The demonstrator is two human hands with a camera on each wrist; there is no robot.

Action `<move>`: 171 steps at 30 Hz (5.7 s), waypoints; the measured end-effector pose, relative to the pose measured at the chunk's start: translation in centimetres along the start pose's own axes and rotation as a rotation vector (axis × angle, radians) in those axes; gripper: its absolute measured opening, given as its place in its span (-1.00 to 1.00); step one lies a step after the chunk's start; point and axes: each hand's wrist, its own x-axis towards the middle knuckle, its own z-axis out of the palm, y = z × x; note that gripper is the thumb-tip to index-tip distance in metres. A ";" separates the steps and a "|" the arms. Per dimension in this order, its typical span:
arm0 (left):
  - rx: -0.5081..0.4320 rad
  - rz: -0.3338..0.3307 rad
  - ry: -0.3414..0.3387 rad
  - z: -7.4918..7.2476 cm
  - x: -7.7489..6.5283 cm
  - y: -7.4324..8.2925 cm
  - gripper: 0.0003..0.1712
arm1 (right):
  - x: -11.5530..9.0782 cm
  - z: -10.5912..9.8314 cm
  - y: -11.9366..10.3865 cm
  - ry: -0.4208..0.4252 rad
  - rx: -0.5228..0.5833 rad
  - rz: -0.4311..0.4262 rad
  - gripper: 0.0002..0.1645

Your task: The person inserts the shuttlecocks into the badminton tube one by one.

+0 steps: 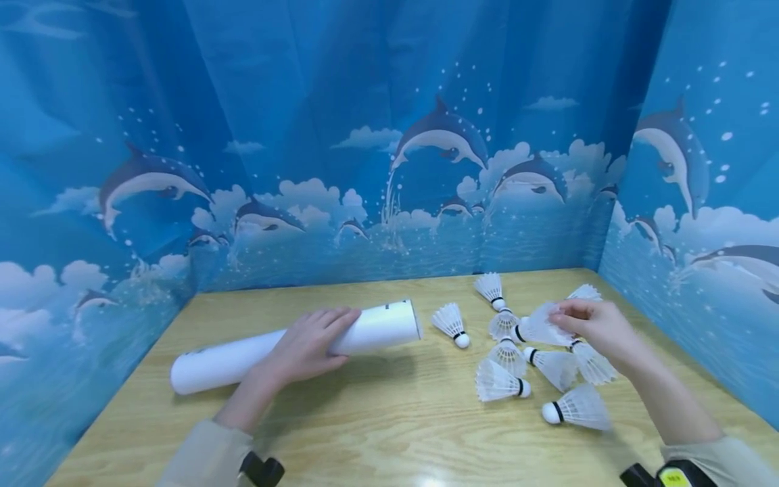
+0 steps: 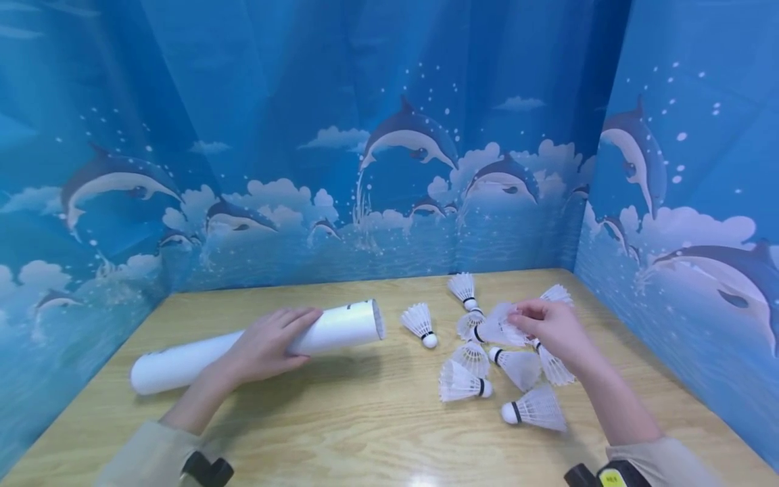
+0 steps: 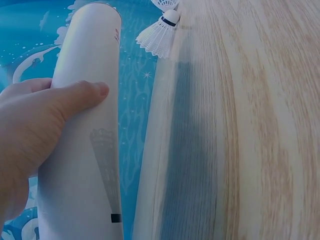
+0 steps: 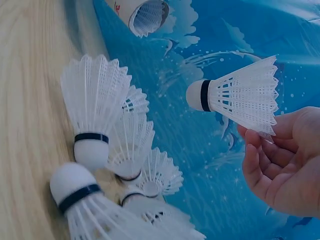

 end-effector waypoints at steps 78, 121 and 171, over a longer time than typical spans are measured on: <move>-0.007 0.004 0.023 -0.6 0.2 0.3 -0.07 | 6.4 14.9 -7.1 0.113 0.161 -0.091 -0.93; -0.033 -0.010 0.032 -0.6 -0.1 0.3 -0.08 | 6.7 17.8 -8.6 0.138 0.283 0.055 -0.90; -0.011 -0.011 0.023 -0.5 -0.2 0.3 -0.05 | 4.3 14.1 -7.5 0.008 0.130 -0.022 -0.79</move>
